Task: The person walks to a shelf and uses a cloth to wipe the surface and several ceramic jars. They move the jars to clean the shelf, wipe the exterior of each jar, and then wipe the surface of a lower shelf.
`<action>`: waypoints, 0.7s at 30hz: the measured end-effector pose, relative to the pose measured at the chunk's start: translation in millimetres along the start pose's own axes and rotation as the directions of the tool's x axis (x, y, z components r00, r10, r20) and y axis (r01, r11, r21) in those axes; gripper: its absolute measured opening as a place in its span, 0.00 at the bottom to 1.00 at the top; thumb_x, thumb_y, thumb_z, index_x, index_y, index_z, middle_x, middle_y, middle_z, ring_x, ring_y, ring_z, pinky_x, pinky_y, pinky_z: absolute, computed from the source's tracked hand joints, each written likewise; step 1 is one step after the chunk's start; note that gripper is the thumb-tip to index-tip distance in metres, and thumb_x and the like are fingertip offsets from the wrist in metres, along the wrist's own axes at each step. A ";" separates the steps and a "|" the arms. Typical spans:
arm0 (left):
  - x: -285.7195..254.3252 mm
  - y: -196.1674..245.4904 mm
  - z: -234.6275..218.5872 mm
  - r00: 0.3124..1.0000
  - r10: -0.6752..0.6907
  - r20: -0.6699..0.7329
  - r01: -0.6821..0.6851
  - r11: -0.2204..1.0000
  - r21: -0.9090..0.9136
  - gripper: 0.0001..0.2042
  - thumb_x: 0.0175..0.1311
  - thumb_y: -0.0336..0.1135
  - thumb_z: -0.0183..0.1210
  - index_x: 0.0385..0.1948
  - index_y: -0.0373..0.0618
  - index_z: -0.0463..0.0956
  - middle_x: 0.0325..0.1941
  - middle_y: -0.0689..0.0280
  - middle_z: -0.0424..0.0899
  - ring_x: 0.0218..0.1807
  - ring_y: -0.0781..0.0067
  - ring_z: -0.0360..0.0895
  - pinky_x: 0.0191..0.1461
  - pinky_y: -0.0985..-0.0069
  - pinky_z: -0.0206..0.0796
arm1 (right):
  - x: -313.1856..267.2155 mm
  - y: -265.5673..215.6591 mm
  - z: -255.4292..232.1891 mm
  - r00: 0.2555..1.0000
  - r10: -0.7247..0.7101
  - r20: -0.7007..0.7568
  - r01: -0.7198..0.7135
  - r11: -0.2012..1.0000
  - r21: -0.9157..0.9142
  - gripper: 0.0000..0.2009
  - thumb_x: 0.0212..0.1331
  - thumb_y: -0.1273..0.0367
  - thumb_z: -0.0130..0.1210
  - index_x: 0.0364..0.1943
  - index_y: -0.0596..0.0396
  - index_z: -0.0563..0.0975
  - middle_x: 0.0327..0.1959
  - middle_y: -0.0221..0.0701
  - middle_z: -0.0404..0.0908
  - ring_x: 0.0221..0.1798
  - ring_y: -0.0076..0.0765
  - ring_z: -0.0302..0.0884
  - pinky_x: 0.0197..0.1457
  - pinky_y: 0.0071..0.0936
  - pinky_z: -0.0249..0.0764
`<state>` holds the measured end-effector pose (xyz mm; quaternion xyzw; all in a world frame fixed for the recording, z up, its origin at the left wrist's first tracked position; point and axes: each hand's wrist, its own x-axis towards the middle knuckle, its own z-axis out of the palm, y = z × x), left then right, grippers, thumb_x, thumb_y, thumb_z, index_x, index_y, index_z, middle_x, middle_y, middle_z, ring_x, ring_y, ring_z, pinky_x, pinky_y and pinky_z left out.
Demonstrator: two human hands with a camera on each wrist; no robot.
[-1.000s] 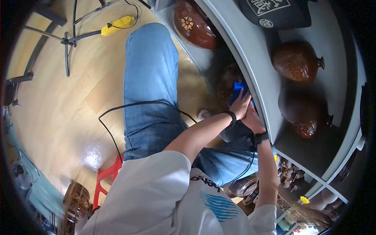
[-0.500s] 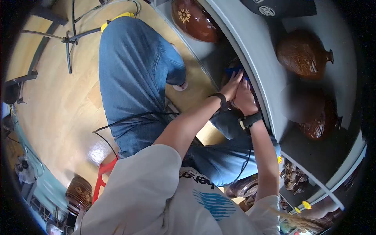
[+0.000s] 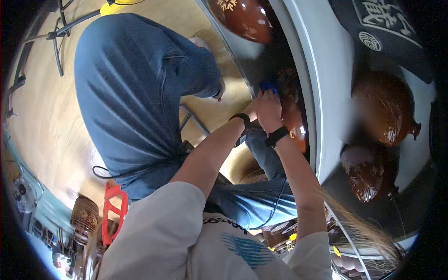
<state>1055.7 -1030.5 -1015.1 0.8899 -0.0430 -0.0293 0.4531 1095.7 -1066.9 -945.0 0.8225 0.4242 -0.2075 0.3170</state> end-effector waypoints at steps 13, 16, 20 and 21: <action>-10.2 1.3 -17.3 0.990 -0.138 -0.001 0.115 0.829 -0.547 0.24 0.61 0.35 0.41 0.60 0.35 0.55 0.62 0.44 0.59 0.64 0.45 0.54 0.67 0.52 0.44 | 29.2 -9.7 53.7 0.999 0.001 -0.052 0.001 0.999 0.039 0.14 0.53 0.66 0.47 0.40 0.55 0.78 0.45 0.34 0.76 0.55 0.34 0.68 0.59 0.35 0.60; 24.6 -10.1 -21.8 0.987 -0.163 0.006 0.127 0.750 -0.649 0.24 0.62 0.36 0.40 0.59 0.35 0.55 0.62 0.44 0.59 0.64 0.44 0.54 0.67 0.53 0.44 | 33.6 10.6 23.1 0.996 0.025 -0.090 -0.020 0.998 0.055 0.18 0.53 0.67 0.46 0.49 0.55 0.73 0.48 0.35 0.75 0.58 0.35 0.66 0.62 0.35 0.58; 63.2 -27.1 -25.7 0.980 -0.199 0.028 0.147 0.617 -0.773 0.24 0.62 0.36 0.39 0.59 0.35 0.55 0.62 0.44 0.59 0.64 0.44 0.54 0.67 0.53 0.44 | 44.2 34.1 -15.3 0.994 0.112 -0.014 -0.111 0.990 0.084 0.25 0.56 0.67 0.44 0.60 0.54 0.62 0.56 0.39 0.70 0.63 0.41 0.61 0.67 0.35 0.54; 76.6 -31.5 -27.9 0.978 -0.207 0.033 0.149 0.578 -0.802 0.23 0.62 0.36 0.39 0.59 0.35 0.55 0.62 0.44 0.59 0.64 0.44 0.54 0.67 0.53 0.44 | 50.1 41.1 -9.4 0.994 0.112 -0.009 -0.111 0.990 0.082 0.25 0.56 0.67 0.44 0.60 0.54 0.62 0.56 0.39 0.70 0.63 0.41 0.61 0.67 0.35 0.54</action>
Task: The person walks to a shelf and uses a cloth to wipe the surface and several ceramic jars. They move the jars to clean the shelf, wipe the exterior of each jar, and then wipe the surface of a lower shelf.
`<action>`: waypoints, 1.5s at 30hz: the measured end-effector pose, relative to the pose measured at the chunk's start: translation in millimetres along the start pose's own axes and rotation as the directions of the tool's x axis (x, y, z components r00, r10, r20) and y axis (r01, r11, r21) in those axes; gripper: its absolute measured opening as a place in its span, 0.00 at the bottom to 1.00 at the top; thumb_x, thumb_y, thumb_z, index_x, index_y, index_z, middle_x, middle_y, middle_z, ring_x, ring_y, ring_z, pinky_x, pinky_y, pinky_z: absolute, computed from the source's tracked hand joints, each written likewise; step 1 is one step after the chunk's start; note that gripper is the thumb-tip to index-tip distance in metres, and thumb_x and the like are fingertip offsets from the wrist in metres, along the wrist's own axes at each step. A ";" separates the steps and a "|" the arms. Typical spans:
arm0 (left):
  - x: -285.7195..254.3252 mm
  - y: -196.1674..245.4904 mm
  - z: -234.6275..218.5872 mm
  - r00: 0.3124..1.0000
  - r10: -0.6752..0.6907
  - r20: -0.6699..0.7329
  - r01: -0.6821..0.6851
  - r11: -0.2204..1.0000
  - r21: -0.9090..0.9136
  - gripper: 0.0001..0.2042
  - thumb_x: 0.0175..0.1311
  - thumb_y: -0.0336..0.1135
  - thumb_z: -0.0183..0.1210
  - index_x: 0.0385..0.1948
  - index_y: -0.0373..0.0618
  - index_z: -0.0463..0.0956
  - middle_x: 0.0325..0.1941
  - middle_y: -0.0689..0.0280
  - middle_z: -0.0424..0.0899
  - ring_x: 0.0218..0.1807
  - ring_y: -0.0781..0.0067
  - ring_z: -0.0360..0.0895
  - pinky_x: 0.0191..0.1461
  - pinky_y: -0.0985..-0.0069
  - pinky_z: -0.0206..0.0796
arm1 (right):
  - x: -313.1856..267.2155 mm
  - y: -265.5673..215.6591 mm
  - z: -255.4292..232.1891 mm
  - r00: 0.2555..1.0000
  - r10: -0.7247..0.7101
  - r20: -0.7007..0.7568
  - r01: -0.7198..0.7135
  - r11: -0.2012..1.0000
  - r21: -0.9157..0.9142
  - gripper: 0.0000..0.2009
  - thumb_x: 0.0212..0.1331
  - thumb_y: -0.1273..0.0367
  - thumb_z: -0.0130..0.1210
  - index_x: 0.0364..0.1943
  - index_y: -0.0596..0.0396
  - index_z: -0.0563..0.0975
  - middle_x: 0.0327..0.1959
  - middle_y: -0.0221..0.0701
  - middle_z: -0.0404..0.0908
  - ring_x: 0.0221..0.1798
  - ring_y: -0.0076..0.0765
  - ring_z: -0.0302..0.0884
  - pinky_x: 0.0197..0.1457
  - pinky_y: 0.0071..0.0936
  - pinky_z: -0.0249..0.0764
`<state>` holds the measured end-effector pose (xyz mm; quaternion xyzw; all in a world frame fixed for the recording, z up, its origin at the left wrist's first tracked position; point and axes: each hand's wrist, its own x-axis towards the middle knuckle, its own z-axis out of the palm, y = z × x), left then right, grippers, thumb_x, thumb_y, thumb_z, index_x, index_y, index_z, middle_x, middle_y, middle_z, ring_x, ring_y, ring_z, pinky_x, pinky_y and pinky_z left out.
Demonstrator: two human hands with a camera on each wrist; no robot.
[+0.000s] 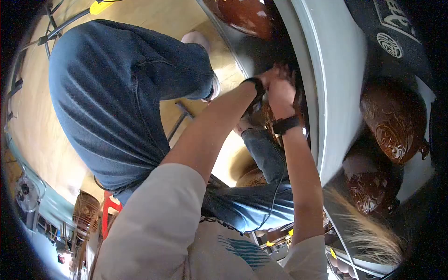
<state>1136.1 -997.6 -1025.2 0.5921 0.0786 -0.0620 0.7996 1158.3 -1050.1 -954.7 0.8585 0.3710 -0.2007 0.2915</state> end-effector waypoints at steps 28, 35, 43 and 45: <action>-48.7 -110.3 24.9 0.999 -0.045 0.011 0.024 0.701 0.713 0.21 0.65 0.40 0.42 0.58 0.43 0.61 0.62 0.58 0.63 0.63 0.58 0.57 0.68 0.67 0.44 | -34.7 -35.8 25.7 0.981 -0.175 -0.083 0.166 0.981 -0.100 0.20 0.55 0.68 0.44 0.54 0.53 0.68 0.58 0.35 0.67 0.61 0.32 0.62 0.70 0.45 0.42; 42.2 -103.1 -0.9 0.997 0.068 -0.043 -0.056 0.970 0.237 0.24 0.64 0.41 0.37 0.60 0.39 0.57 0.66 0.54 0.56 0.67 0.51 0.50 0.70 0.61 0.39 | 7.0 -10.9 -16.7 0.976 0.192 -0.099 -0.179 0.976 0.126 0.25 0.57 0.70 0.43 0.62 0.54 0.58 0.65 0.39 0.56 0.68 0.44 0.51 0.71 0.41 0.44; 53.3 -66.3 23.5 0.928 0.366 0.064 -0.359 0.837 0.412 0.24 0.63 0.42 0.38 0.59 0.40 0.58 0.66 0.54 0.56 0.67 0.52 0.50 0.71 0.61 0.39 | -39.3 4.7 -28.0 0.928 0.099 -0.360 -0.022 0.977 0.212 0.29 0.52 0.78 0.44 0.62 0.50 0.56 0.63 0.41 0.58 0.65 0.50 0.55 0.68 0.40 0.52; 36.6 -54.5 34.6 0.896 0.433 0.100 -0.429 0.787 0.442 0.24 0.63 0.42 0.38 0.59 0.41 0.58 0.66 0.54 0.56 0.67 0.52 0.50 0.71 0.61 0.39 | -59.4 1.3 -39.6 0.970 0.179 -0.167 -0.091 0.897 0.432 0.28 0.50 0.77 0.45 0.60 0.50 0.59 0.60 0.42 0.62 0.62 0.50 0.59 0.66 0.41 0.55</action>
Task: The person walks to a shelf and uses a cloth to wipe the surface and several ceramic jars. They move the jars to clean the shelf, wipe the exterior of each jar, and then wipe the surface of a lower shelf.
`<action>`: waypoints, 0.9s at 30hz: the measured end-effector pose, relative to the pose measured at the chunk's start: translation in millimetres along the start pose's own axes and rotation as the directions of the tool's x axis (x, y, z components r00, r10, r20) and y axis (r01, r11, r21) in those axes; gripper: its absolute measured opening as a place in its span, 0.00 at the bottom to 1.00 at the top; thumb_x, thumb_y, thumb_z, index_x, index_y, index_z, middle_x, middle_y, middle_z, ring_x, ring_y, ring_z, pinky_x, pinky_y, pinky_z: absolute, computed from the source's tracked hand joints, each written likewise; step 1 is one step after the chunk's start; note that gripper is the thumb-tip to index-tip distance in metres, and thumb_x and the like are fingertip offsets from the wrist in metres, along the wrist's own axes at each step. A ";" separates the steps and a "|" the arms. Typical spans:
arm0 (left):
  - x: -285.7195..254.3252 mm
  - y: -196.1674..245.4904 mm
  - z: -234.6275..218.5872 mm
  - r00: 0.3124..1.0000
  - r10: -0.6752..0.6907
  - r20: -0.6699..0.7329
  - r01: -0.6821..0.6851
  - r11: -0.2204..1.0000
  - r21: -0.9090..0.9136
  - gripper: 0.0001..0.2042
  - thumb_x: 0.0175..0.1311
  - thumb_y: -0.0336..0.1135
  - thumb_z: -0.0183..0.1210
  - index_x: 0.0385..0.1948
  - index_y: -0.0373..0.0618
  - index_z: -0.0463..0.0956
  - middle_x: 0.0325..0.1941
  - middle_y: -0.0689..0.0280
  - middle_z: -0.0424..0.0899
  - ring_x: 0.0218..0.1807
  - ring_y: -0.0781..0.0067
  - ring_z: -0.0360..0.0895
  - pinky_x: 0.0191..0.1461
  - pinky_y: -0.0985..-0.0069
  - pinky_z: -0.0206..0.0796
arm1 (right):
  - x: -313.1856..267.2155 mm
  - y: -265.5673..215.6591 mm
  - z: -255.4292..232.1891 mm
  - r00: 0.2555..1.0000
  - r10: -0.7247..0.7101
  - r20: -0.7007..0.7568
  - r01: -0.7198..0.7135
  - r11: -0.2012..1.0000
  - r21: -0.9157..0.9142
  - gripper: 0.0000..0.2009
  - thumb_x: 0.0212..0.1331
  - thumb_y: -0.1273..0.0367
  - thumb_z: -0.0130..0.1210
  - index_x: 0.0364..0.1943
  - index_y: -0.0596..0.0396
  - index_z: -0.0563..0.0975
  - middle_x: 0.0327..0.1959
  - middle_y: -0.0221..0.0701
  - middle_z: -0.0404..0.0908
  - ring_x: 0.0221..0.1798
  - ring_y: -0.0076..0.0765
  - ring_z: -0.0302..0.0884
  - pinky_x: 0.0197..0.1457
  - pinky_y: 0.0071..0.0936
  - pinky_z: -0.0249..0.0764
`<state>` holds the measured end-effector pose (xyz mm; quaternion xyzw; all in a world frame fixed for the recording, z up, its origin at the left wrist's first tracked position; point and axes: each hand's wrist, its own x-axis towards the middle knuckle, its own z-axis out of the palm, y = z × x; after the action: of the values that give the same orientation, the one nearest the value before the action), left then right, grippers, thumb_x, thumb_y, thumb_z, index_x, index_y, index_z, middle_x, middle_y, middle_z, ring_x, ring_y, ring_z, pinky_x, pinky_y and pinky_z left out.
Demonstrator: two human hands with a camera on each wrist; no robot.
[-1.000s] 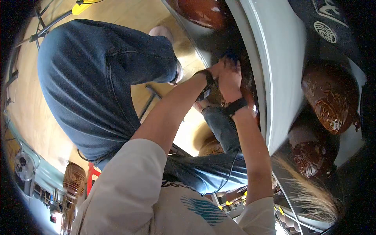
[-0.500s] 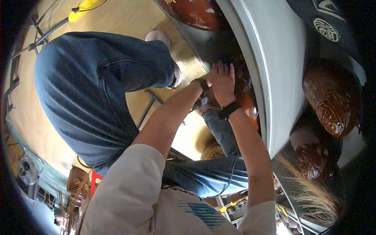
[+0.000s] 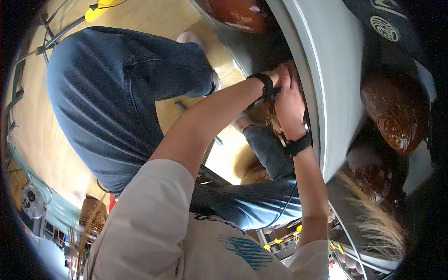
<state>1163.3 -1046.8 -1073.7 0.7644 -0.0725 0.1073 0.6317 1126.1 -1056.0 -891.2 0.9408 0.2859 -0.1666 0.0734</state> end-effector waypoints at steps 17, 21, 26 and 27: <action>-54.5 137.2 -29.2 0.909 0.244 0.337 -0.361 0.866 0.347 0.30 0.51 0.45 0.52 0.58 0.44 0.61 0.65 0.58 0.59 0.69 0.58 0.48 0.72 0.61 0.35 | -104.8 27.0 -26.7 0.989 -0.144 -0.018 0.142 0.986 -0.092 0.27 0.49 0.74 0.48 0.58 0.65 0.59 0.63 0.48 0.56 0.67 0.53 0.50 0.68 0.41 0.52; -55.7 136.7 -24.5 0.954 0.245 0.172 -0.288 0.908 0.305 0.26 0.52 0.46 0.52 0.54 0.43 0.67 0.61 0.58 0.65 0.66 0.60 0.54 0.72 0.61 0.36 | -105.8 26.1 -25.0 0.986 -0.138 -0.098 0.132 0.989 -0.072 0.29 0.48 0.76 0.48 0.59 0.65 0.58 0.62 0.49 0.57 0.66 0.55 0.52 0.68 0.41 0.53; -29.1 113.2 -13.3 0.995 0.097 -0.003 -0.090 0.934 0.347 0.27 0.54 0.43 0.51 0.57 0.43 0.64 0.63 0.58 0.62 0.67 0.58 0.52 0.72 0.62 0.37 | -112.6 17.7 -43.0 0.999 -0.043 -0.020 0.043 0.999 0.021 0.33 0.45 0.77 0.48 0.62 0.64 0.54 0.64 0.51 0.53 0.67 0.58 0.49 0.68 0.41 0.53; -20.6 109.7 -17.2 0.996 0.086 0.038 -0.093 0.922 0.376 0.26 0.56 0.44 0.50 0.57 0.44 0.64 0.63 0.58 0.62 0.67 0.57 0.52 0.72 0.61 0.37 | -114.4 16.9 -52.4 0.997 -0.076 0.016 0.074 0.994 0.077 0.35 0.45 0.76 0.48 0.64 0.62 0.52 0.65 0.51 0.51 0.67 0.60 0.48 0.67 0.42 0.55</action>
<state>1115.1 -1051.4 -971.7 0.8685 -0.0918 0.1401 0.4666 1060.5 -1116.4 -800.9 0.9299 0.3138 -0.1891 0.0336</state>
